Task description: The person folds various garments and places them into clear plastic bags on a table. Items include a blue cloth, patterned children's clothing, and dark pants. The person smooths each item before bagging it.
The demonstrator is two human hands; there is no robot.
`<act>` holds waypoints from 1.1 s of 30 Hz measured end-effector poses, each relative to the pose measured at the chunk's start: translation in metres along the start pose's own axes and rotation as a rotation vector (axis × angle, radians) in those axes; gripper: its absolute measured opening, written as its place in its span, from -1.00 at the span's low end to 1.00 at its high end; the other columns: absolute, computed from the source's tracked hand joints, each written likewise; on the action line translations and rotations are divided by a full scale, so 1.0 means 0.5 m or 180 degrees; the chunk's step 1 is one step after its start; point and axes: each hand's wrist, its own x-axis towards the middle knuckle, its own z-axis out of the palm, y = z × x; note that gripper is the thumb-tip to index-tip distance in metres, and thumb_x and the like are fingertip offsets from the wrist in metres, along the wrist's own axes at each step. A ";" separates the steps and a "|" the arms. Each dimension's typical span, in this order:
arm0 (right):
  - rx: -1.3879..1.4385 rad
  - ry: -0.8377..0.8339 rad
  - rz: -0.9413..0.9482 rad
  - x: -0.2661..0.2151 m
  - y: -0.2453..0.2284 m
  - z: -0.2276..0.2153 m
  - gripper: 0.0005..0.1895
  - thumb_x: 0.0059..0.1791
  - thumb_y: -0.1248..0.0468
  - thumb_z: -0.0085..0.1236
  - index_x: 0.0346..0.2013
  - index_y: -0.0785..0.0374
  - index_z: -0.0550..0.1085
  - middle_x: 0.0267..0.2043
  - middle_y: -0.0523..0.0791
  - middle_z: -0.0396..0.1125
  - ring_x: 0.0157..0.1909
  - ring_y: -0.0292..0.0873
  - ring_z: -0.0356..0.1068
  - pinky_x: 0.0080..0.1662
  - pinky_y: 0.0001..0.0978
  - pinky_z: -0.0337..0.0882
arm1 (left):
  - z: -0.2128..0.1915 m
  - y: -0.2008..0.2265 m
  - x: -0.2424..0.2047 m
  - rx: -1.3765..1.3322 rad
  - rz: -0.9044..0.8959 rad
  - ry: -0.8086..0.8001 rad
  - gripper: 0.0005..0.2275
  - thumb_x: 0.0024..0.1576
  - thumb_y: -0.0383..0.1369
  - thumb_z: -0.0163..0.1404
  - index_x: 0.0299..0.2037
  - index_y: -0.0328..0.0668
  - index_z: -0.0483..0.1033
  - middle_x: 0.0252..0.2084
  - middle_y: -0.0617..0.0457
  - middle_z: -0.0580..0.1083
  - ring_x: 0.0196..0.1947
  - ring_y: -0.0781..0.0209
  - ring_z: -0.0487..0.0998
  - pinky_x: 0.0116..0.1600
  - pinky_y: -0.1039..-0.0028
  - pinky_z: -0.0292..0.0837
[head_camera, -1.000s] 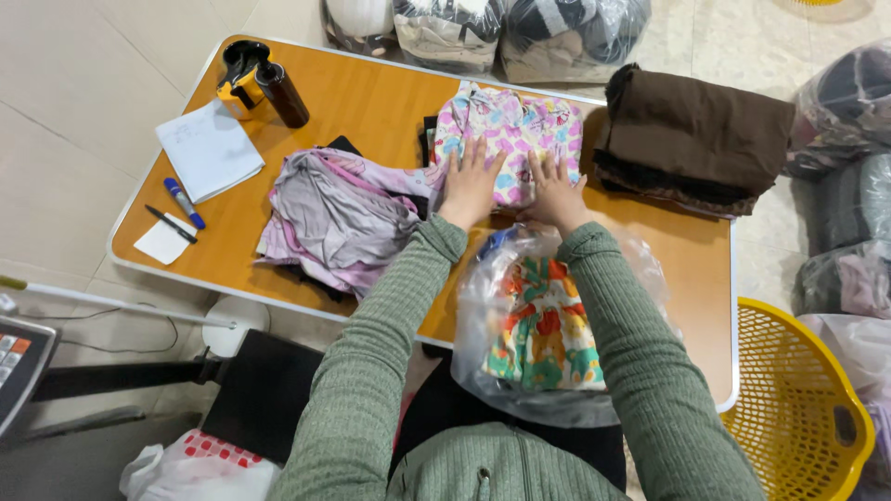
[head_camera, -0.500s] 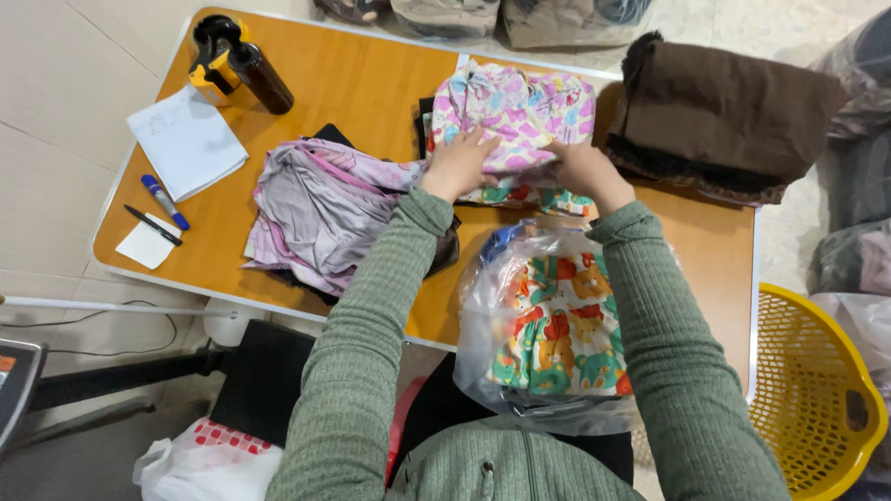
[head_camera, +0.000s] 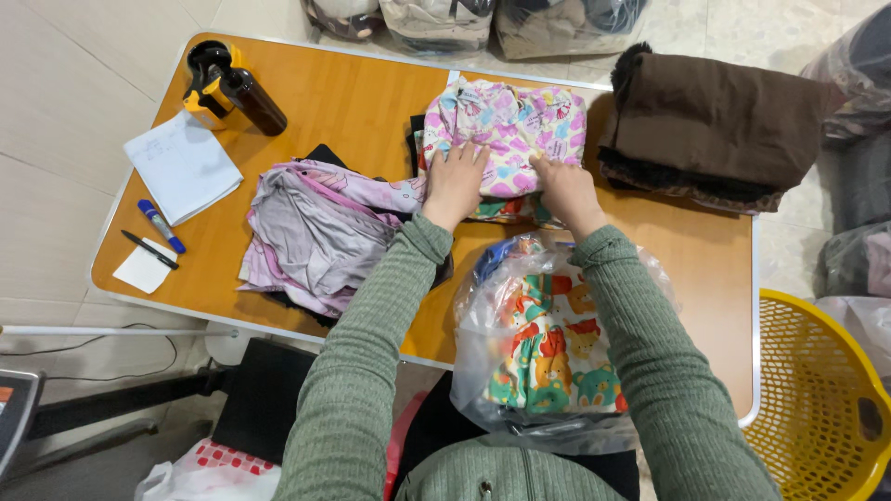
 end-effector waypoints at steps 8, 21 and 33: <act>0.0029 0.0248 -0.0116 -0.002 0.005 -0.031 -0.54 -0.11 0.44 0.10 0.10 0.15 0.49 -0.24 -0.04 0.49 -0.30 0.05 0.51 -0.30 -0.10 0.46 | 0.021 -0.007 0.014 -0.0058 0.0130 0.0950 -0.67 0.10 -0.47 0.04 0.11 -0.16 0.48 0.11 -0.14 0.50 0.16 -0.11 0.51 0.06 0.06 0.45; 0.0157 0.0107 0.0016 -0.012 -0.002 -0.108 -0.57 -0.17 0.16 0.36 0.00 0.02 0.59 -0.31 -0.04 0.51 -0.24 0.05 0.52 -0.23 -0.08 0.48 | -0.020 -0.031 0.029 -0.0876 0.0212 0.0207 -0.74 0.03 -0.47 -0.04 -0.14 -0.01 0.65 -0.24 -0.13 0.61 -0.19 -0.15 0.63 -0.16 0.04 0.49; 0.0315 0.0448 0.0218 -0.004 0.002 -0.099 -0.67 -0.19 0.37 0.22 -0.13 0.10 0.57 -0.29 -0.04 0.50 -0.26 0.11 0.50 -0.24 -0.04 0.45 | -0.100 0.005 0.000 -0.0612 0.0355 -0.0734 0.08 -0.31 0.10 0.40 0.46 0.16 0.07 0.50 -0.19 0.07 0.51 -0.28 -0.04 0.42 -0.29 -0.08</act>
